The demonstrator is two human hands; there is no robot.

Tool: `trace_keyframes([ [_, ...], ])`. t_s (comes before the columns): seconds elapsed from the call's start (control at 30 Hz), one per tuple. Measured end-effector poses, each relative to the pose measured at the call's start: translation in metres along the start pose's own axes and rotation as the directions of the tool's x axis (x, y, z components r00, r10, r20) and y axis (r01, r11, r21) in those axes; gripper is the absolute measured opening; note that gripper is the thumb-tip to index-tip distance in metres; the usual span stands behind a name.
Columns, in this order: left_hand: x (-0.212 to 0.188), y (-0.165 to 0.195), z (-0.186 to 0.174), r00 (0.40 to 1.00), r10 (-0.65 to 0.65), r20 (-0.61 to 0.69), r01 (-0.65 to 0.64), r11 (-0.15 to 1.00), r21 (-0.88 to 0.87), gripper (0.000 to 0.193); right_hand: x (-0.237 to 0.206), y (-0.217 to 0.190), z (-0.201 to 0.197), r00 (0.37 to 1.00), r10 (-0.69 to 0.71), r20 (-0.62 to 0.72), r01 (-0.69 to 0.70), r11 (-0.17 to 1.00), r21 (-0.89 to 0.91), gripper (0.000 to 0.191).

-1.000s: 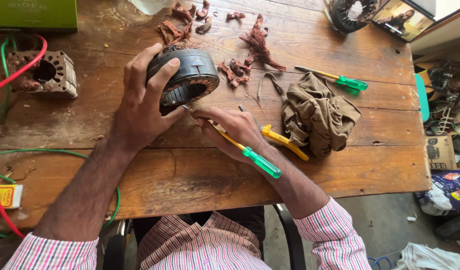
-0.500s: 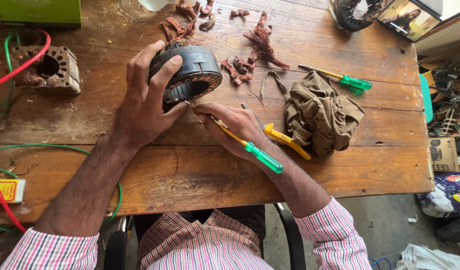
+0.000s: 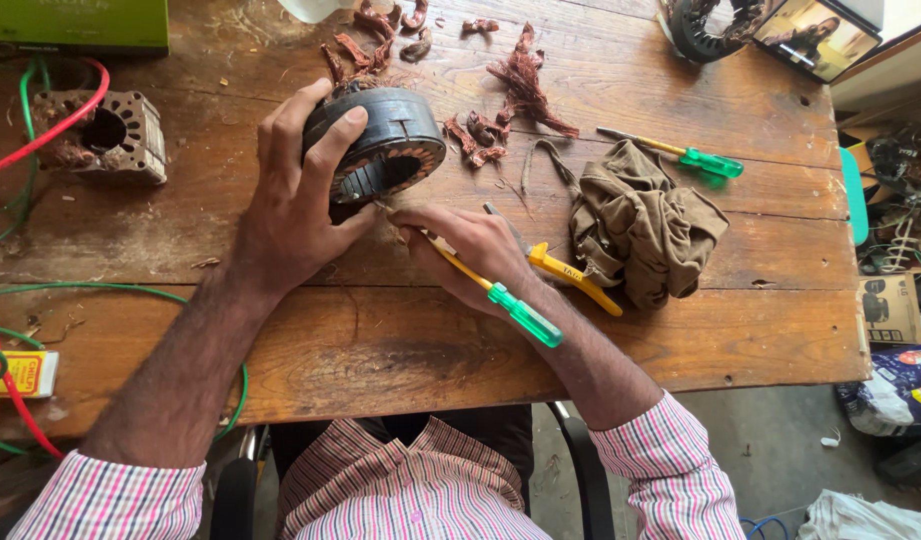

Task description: The person holds a burnt electric motor stator on a wooden workbench and uses a small screwdriver-like tool to pry and scrape burnt winding insulation out of the stator slots, pulling out charred insulation fragments by hand and dropping them on the table while rotating the stator to reach different slots.

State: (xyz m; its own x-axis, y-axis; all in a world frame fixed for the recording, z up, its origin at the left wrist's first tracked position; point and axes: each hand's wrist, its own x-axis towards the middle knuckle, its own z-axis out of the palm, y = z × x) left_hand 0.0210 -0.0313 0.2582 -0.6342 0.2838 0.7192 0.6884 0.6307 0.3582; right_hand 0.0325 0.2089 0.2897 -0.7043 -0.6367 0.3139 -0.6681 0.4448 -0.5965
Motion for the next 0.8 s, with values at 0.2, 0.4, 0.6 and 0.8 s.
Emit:
trace_keyframes([
  [0.2, -0.002, -0.002, 0.0, 1.0, 0.0, 0.001, 0.0, 1.0, -0.026, 0.098, 0.003, -0.001, 0.0, 1.0, -0.003, -0.006, 0.003, 1.0, 0.028, 0.024],
  [0.4, -0.002, -0.004, 0.001, 1.0, 0.008, 0.007, -0.008, 1.0, -0.026, 0.098, 0.002, -0.003, 0.0, 1.0, 0.022, -0.021, -0.022, 0.999, 0.029, 0.024],
  [0.6, -0.003, -0.008, 0.004, 1.0, 0.031, -0.001, -0.031, 0.999, -0.031, 0.096, 0.0, 0.002, 0.005, 1.0, -0.008, -0.002, 0.008, 1.0, -0.027, 0.029],
  [0.8, -0.004, -0.008, 0.006, 1.0, 0.019, -0.002, -0.019, 0.999, -0.028, 0.095, -0.005, 0.012, 0.012, 0.991, -0.129, -0.029, 0.126, 0.988, -0.088, 0.034],
])
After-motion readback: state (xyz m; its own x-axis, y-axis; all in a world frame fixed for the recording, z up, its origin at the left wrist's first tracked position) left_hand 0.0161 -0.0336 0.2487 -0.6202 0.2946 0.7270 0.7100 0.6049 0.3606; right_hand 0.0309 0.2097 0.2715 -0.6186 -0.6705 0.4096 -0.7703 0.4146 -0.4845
